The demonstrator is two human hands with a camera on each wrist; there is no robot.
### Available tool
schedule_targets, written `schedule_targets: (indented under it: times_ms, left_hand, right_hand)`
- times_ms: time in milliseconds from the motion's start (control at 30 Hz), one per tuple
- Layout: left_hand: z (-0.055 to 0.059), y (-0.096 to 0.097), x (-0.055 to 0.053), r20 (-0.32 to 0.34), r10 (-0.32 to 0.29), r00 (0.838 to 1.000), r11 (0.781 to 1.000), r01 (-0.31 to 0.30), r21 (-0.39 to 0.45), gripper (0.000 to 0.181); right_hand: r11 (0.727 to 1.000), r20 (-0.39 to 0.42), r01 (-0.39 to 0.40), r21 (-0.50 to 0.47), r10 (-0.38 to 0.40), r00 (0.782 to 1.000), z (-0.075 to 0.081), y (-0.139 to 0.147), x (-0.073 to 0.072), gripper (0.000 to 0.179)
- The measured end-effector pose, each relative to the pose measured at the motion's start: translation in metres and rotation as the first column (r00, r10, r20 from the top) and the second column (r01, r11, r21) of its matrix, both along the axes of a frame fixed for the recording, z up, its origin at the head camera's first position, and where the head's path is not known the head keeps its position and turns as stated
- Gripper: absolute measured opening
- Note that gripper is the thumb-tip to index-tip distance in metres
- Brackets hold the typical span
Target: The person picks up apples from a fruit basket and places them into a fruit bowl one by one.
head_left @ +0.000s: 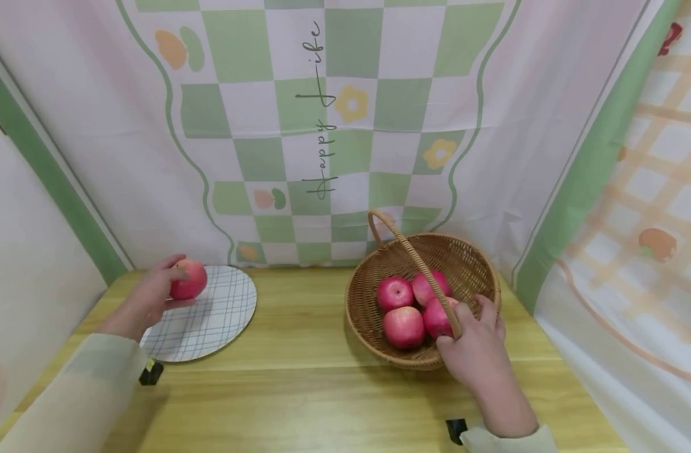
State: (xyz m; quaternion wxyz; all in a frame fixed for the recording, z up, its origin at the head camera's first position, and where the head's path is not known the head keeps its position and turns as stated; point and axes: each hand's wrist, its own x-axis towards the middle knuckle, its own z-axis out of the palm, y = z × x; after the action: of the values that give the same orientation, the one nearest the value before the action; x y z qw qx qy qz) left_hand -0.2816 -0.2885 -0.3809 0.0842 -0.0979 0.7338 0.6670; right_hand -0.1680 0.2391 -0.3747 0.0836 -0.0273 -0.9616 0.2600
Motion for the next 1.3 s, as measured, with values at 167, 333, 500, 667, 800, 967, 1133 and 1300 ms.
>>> schedule_targets:
  times_ms: [167, 333, 500, 667, 800, 967, 1133, 1300]
  left_hand:
    - [-0.014, -0.012, -0.004, 0.009, 0.068, 0.998, 0.997, -0.067, -0.025, 0.076]
    - [-0.029, -0.018, -0.009, 0.012, 0.122, 0.992, 0.992, -0.122, -0.041, 0.08]
    - [-0.039, -0.022, -0.013, -0.007, 0.136, 0.991, 0.988, -0.136, -0.068, 0.081]
    - [-0.045, -0.026, -0.018, -0.013, 0.168, 0.986, 0.984, -0.168, -0.058, 0.081]
    - [-0.049, -0.026, -0.022, 0.008, 0.21, 0.978, 0.976, -0.209, -0.063, 0.082]
    - [-0.053, -0.024, -0.024, 0.021, 0.251, 0.968, 0.963, -0.247, -0.111, 0.082]
    - [-0.055, -0.023, -0.024, 0.014, 0.257, 0.966, 0.956, -0.252, -0.154, 0.081]
    - [-0.057, -0.025, -0.027, -0.009, 0.24, 0.971, 0.945, -0.236, -0.227, 0.074]
  right_hand:
    - [1.0, 0.008, 0.008, -0.005, -0.008, 1.0, 0.001, -0.001, 0.002, 0.049]
    - [1.0, 0.013, 0.017, -0.009, -0.017, 1.0, 0.001, -0.001, 0.003, 0.048]
    - [1.0, -0.001, 0.013, -0.008, -0.013, 1.0, 0.001, -0.001, 0.003, 0.045]
    - [1.0, -0.016, 0.013, -0.004, -0.013, 1.0, 0.001, -0.001, 0.003, 0.043]
    - [1.0, -0.012, 0.009, -0.002, -0.009, 1.0, 0.002, -0.002, 0.002, 0.048]
    - [1.0, 0.007, 0.012, -0.008, -0.012, 1.0, 0.004, -0.004, 0.003, 0.05]
    - [1.0, 0.018, 0.016, -0.01, -0.016, 1.0, 0.004, -0.005, 0.004, 0.046]
    - [1.0, 0.009, 0.016, -0.001, -0.016, 1.0, 0.004, -0.003, 0.004, 0.046]
